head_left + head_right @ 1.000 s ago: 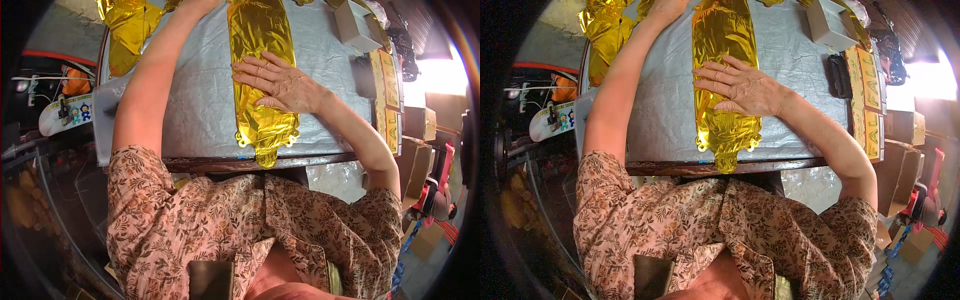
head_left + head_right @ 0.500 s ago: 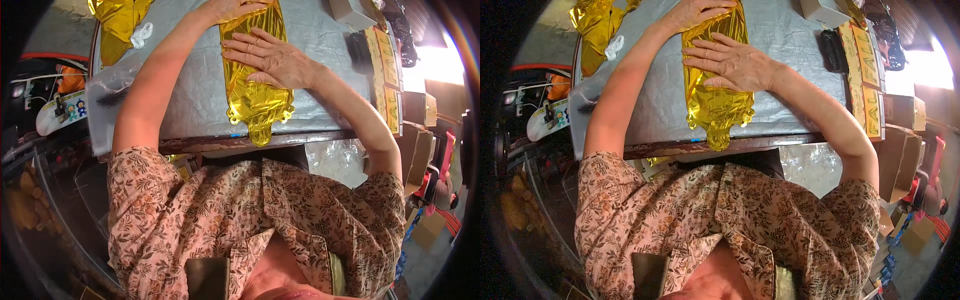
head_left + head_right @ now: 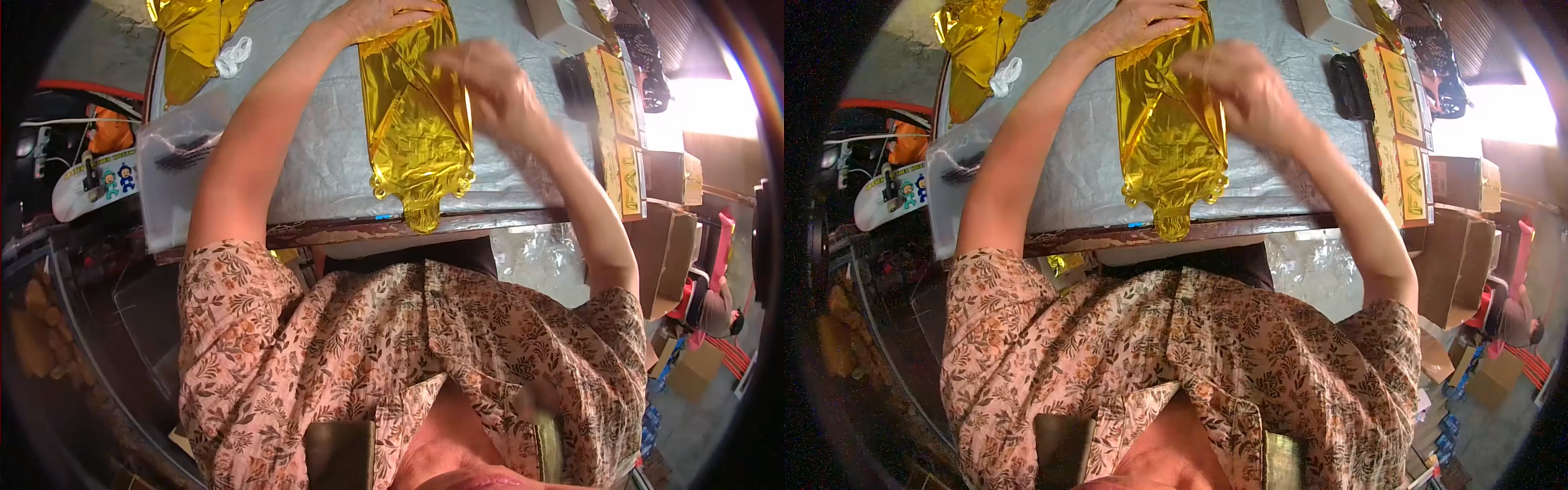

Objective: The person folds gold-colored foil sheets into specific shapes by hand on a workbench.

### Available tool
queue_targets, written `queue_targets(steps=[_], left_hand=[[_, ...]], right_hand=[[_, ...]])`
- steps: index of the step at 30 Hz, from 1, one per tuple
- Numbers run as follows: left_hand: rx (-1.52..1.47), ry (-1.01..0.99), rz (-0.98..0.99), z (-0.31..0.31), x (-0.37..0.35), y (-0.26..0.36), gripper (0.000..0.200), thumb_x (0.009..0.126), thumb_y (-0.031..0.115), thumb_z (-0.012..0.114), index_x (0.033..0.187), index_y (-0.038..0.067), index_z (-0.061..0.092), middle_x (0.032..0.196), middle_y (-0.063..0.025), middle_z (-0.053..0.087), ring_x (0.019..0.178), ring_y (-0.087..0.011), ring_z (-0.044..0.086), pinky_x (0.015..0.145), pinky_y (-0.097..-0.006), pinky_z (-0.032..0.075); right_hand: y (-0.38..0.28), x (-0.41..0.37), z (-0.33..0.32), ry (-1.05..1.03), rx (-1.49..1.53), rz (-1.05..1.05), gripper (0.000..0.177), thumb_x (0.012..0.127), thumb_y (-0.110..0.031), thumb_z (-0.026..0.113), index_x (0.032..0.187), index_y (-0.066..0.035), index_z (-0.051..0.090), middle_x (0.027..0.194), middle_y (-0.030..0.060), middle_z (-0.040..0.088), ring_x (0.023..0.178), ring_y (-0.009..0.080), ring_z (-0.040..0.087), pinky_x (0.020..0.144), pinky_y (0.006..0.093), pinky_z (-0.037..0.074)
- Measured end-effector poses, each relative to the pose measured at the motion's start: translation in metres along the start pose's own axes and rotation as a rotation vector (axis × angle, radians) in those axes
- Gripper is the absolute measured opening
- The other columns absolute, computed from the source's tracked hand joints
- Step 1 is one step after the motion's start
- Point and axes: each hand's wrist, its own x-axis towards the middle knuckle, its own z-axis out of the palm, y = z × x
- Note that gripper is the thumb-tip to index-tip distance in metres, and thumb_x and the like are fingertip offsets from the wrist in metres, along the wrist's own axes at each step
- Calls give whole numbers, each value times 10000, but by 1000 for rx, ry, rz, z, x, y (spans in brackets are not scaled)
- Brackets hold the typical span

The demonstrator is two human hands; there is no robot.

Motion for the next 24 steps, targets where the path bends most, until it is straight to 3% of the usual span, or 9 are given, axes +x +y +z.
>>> queue_targets(steps=[1,3,10,13,15,16,18,20,24], left_hand=[[0,1,3,0,0,1,275,976,251,675,1186,98,765,1246,-136,716,1157,-333,648,1013,-431,508],[-47,3,-32,0,1,2,275,973,254,682,1186,101,765,1244,-135,716,1157,-335,649,1013,-433,510],[-14,-15,-31,0,1,-1,315,978,260,682,1250,112,737,1245,-144,714,1163,-335,649,1019,-431,508],[-78,-46,-151,-23,7,18,367,988,248,673,1329,113,686,1243,-147,713,1161,-321,653,1014,-410,509],[-368,-1,-545,-55,14,45,408,994,234,665,1377,95,641,1285,-145,698,1195,-303,647,1015,-380,505],[-348,96,-561,-67,10,51,425,988,211,669,1388,73,623,1347,-132,674,1256,-263,623,1016,-351,502],[-23,50,-391,-85,-16,24,462,1026,243,600,1454,72,560,1469,-142,587,1372,-275,542,1087,-380,462],[136,94,-368,-98,-53,34,274,985,204,678,1238,114,730,1318,-60,698,1177,-277,654,1050,-390,503],[179,-46,-233,-99,-90,91,246,954,145,700,1185,63,725,1277,-72,708,1133,-274,678,989,-390,541]], right_hand=[[15,2,0,1,-3,0,350,904,42,584,1208,-77,709,1138,101,726,1095,276,659,1015,469,493],[37,4,0,-51,-327,-34,372,876,35,626,1208,-108,711,1152,52,706,1136,261,635,1029,426,461],[45,-8,8,-97,-239,-4,386,873,-12,657,1234,-130,726,1213,33,688,1167,248,619,1034,390,436],[45,-5,7,-93,-223,-14,386,869,-9,657,1228,-129,729,1197,29,686,1163,241,621,1040,399,430],[44,-3,5,-113,-220,-14,378,870,-12,655,1223,-126,730,1182,34,686,1158,238,622,1063,413,407],[43,-3,6,-107,-217,-18,378,870,-12,655,1223,-126,730,1182,34,686,1158,238,622,1063,413,407],[43,-3,6,-91,-225,-20,353,889,-16,652,1215,-127,731,1168,26,688,1148,238,626,1087,428,382],[43,-4,6,-91,-209,-10,338,901,-21,652,1212,-128,731,1164,20,689,1143,234,628,1094,435,375],[48,-8,10,-91,-175,7,312,924,-31,653,1210,-129,731,1154,8,693,1134,224,634,1113,464,359]])
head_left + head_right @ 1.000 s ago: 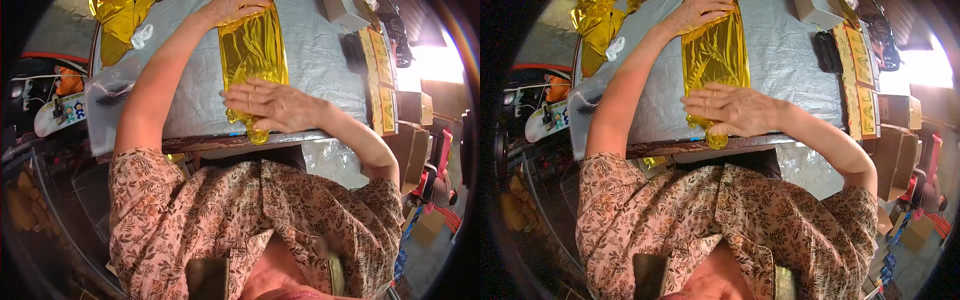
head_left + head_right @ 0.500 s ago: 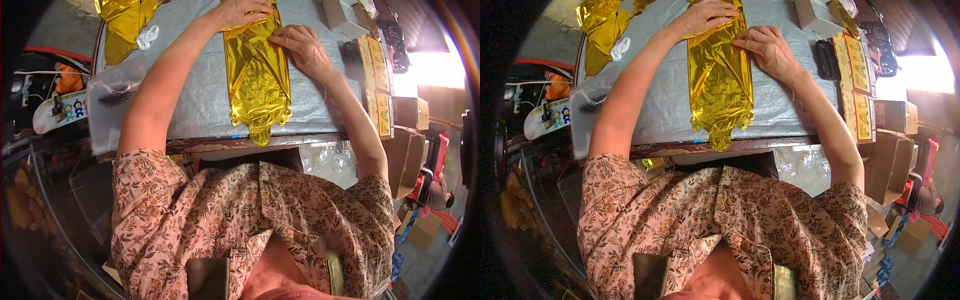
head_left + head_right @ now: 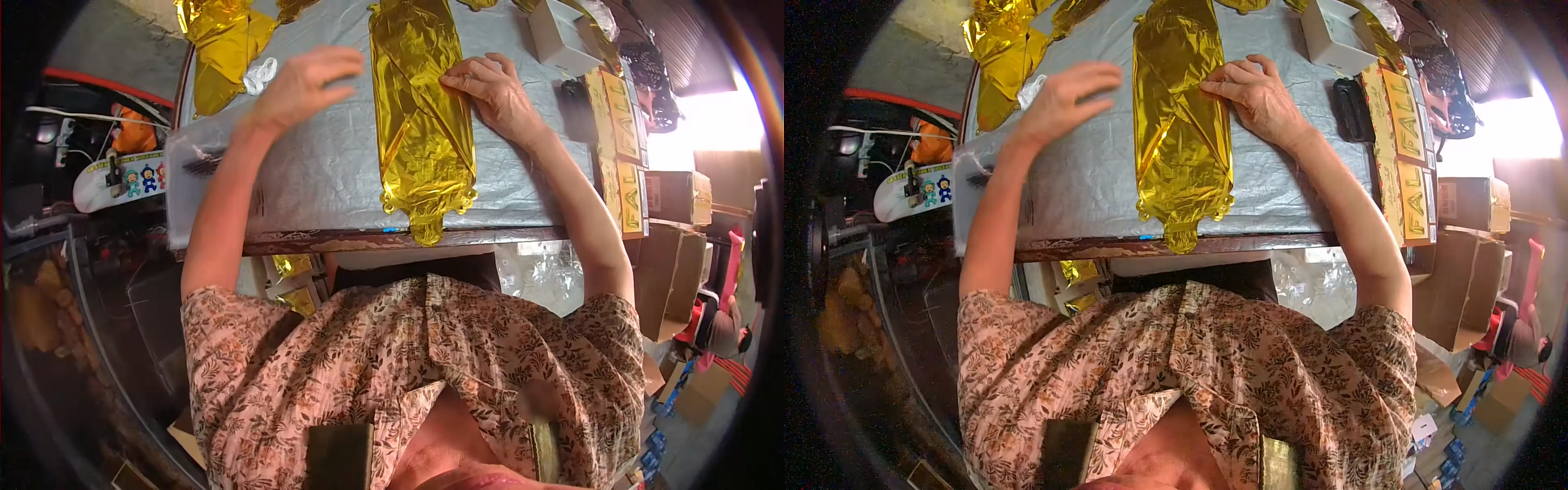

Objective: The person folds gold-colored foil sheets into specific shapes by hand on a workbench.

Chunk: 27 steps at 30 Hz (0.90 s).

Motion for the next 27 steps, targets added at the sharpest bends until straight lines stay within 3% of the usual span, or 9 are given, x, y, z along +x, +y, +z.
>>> queue_targets(steps=[2,8,15,22,27], left_hand=[[65,-141,205,4,-6,17,238,935,117,695,1157,33,722,1253,-86,705,1155,-273,666,1009,-390,530],[84,-219,182,15,16,31,387,884,53,675,1271,59,675,1349,-77,650,1244,-276,604,1086,-387,471],[60,-152,195,32,36,29,614,782,29,734,1380,120,626,1394,-70,634,1317,-275,572,1111,-415,446],[-9,-137,133,52,31,31,510,822,108,762,1325,112,679,1375,-86,660,1282,-292,603,1092,-419,466],[-88,-91,127,58,23,25,467,849,154,754,1309,99,696,1383,-86,662,1272,-309,612,1102,-417,468]], right_hand=[[0,-1,1,3,0,-1,314,923,-31,654,1211,-128,730,1155,8,693,1136,223,634,1119,471,354],[-1,-1,1,3,-21,2,321,925,-27,647,1218,-131,727,1156,13,693,1145,221,636,1133,484,343],[-1,-2,1,-9,-36,12,343,942,-17,613,1244,-143,717,1176,14,687,1152,203,633,1137,501,336],[5,-4,5,-8,-37,-7,362,939,-7,607,1257,-147,707,1177,19,686,1152,206,631,1132,495,341],[11,-5,5,42,134,53,441,858,18,625,1271,-128,671,1244,36,686,1243,245,597,1142,491,327]])
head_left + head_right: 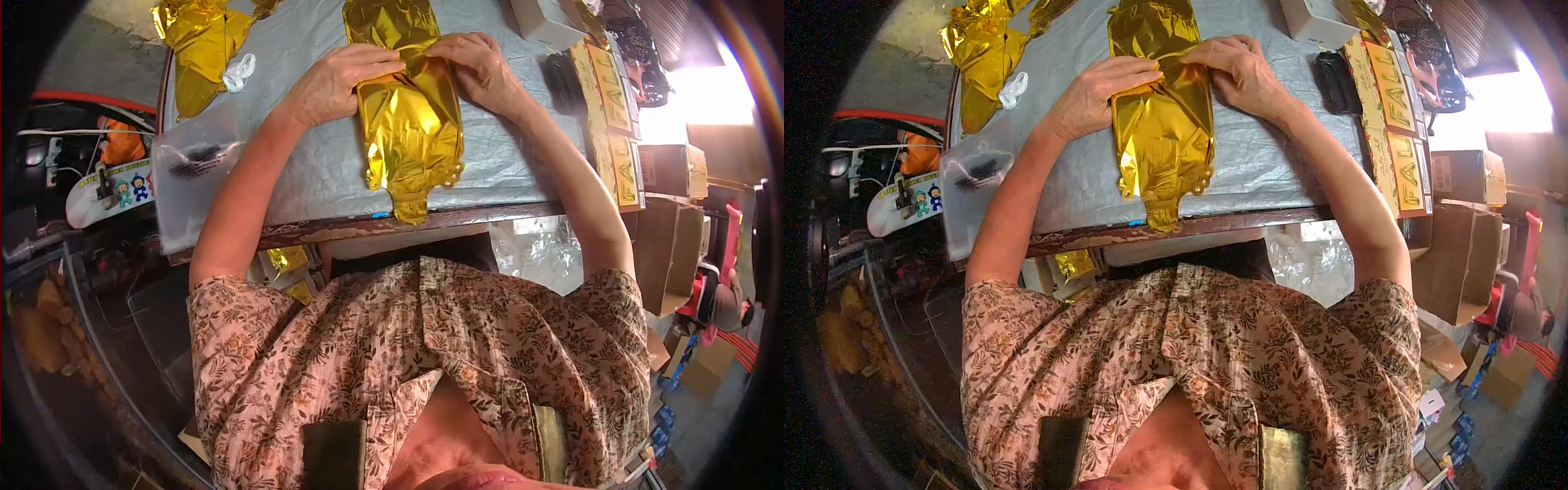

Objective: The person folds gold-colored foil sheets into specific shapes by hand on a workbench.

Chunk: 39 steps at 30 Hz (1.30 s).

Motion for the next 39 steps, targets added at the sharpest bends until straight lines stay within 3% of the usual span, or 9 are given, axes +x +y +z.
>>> queue_targets(steps=[7,10,12,13,17,22,32,38,39], left_hand=[[-98,16,-30,1,-3,-2,482,841,90,762,1318,103,690,1387,-104,652,1272,-294,615,1096,-406,486],[-461,158,-268,1,-1,0,340,962,291,699,1195,43,712,1125,-161,720,1041,-273,674,938,-385,534],[-320,-251,-884,-25,13,14,595,1043,532,535,1140,-39,672,951,-242,707,923,-366,691,797,-404,530],[-282,-39,-773,-14,3,8,841,1002,738,405,1088,-54,674,765,-217,647,781,-280,650,719,-391,498],[-291,-138,-817,-6,-2,-18,733,994,677,529,1068,-33,699,768,-161,661,735,-212,620,689,-376,499],[-384,382,-408,14,-4,-10,507,930,492,748,1038,-3,742,844,-125,728,715,-183,647,667,-370,513],[-180,225,-572,9,-1,-18,432,939,397,740,939,-35,733,827,-141,668,710,-286,653,675,-395,504],[-189,212,-635,11,0,-16,408,941,389,733,959,-19,739,860,-139,681,740,-284,664,691,-400,507],[-193,217,-623,11,0,-15,383,964,366,721,1029,-11,743,838,-97,679,726,-198,625,685,-358,496]], right_hand=[[-7,3,-9,-31,-20,73,421,846,-120,705,1267,-128,681,1291,100,679,1337,262,543,1165,457,298],[-1,5,4,49,-79,149,334,898,-205,741,1219,-115,729,1252,126,695,1285,285,576,1122,427,367],[-3,13,5,50,33,343,292,922,-253,758,1176,-108,767,1199,148,717,1218,306,607,1050,402,446],[-4,17,5,109,156,338,268,948,-302,737,1106,-89,775,1100,131,748,1084,286,681,979,416,500],[15,18,23,133,364,485,275,962,-290,728,1118,-68,777,985,108,775,936,194,714,865,356,546],[16,19,25,111,477,567,302,984,-276,704,1166,-41,754,936,75,782,854,80,646,831,319,539],[15,20,24,104,452,597,304,984,-260,703,1194,-45,743,944,85,782,849,104,660,835,331,545],[5,21,13,96,242,473,328,916,-218,791,1182,-29,755,1210,65,718,1116,170,643,1024,332,484],[6,20,13,102,258,454,316,899,-220,803,1157,-40,767,1231,63,703,1153,187,628,1043,343,469]])
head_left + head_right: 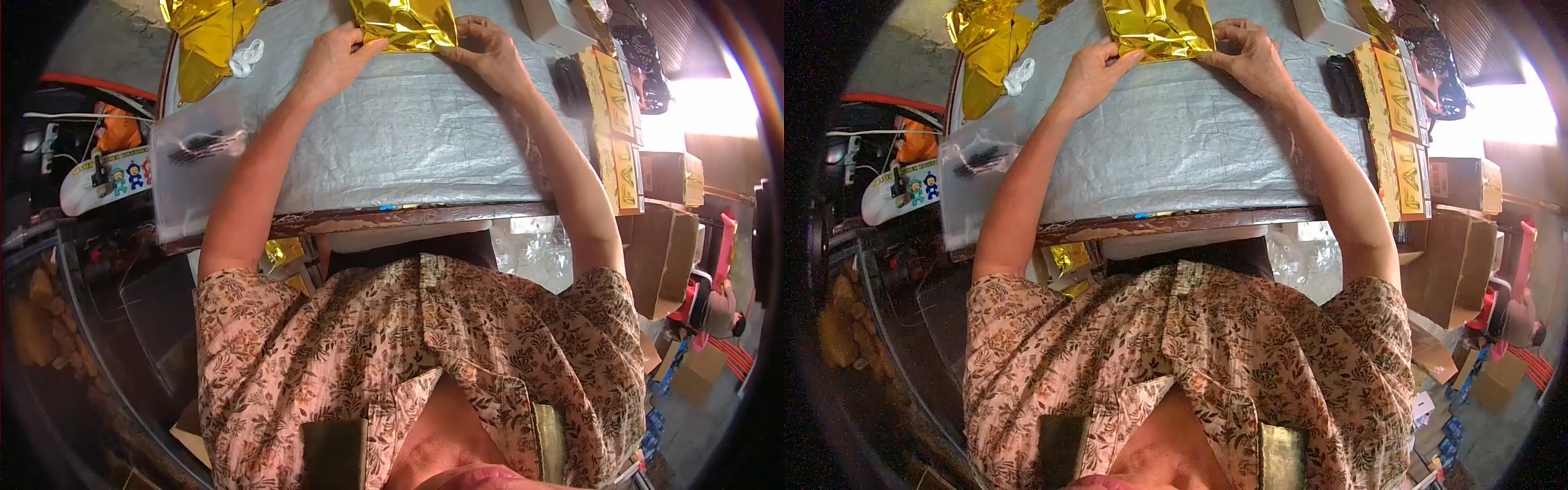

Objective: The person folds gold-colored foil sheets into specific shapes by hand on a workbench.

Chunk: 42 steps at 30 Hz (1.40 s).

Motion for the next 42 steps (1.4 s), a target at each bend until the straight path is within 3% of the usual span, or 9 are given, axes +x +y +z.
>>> queue_targets(steps=[1,8,10,14,16,19,25,38,42], left_hand=[[-6,2,13,0,0,1,366,987,343,709,1100,-3,748,816,-54,678,712,-112,585,679,-316,486],[70,-84,-98,-6,3,2,366,964,341,743,1040,-16,748,964,-85,709,848,-107,646,743,-293,527],[-185,93,38,-1,0,-2,413,899,397,789,932,-14,756,1098,-131,718,869,-282,728,787,-375,566],[-92,202,23,-1,-6,-9,400,870,381,821,893,-14,763,1253,-154,690,912,-280,737,802,-358,578],[57,148,48,-4,-6,-7,328,919,296,793,893,-28,755,1377,-189,621,1053,-237,711,899,-307,570],[85,239,104,4,-6,-11,363,856,342,820,786,-10,766,1328,-215,645,1123,-342,671,927,-410,535],[184,140,104,-1,-24,0,343,902,305,789,823,-27,756,1424,-193,591,1278,-345,576,1033,-413,473],[199,88,35,-7,-53,20,359,873,299,806,748,-32,743,1411,-208,599,1274,-364,585,1032,-428,483],[134,224,20,1,-61,18,346,814,293,834,659,-3,742,1367,-271,613,1231,-399,602,1023,-472,472]], right_hand=[[1,0,0,1,16,-18,305,881,-222,816,1131,-52,779,1253,61,687,1190,203,612,1063,355,455],[11,1,8,58,-90,39,246,871,-226,835,1042,-53,803,1244,34,697,1100,154,646,1000,335,496],[14,2,11,56,-31,131,231,873,-202,835,1014,-22,800,1225,31,711,1019,111,660,929,309,521],[6,2,15,76,6,186,223,870,-181,835,968,16,793,1202,35,722,964,88,664,871,286,530],[9,3,17,65,16,220,219,863,-173,837,907,37,789,1197,37,725,918,88,669,828,281,535],[-3,-2,14,90,-15,198,205,853,-170,840,879,28,795,1209,51,729,974,102,674,856,292,530],[-20,-19,8,57,-95,210,199,838,-181,838,880,11,805,1271,80,716,1092,154,674,924,331,516],[-32,-54,15,167,-76,195,213,855,-216,800,876,-4,810,1294,136,707,1148,237,664,970,368,507],[-33,-54,17,173,-169,216,203,823,-254,811,869,-56,824,1304,103,707,1187,252,643,1033,398,471]])
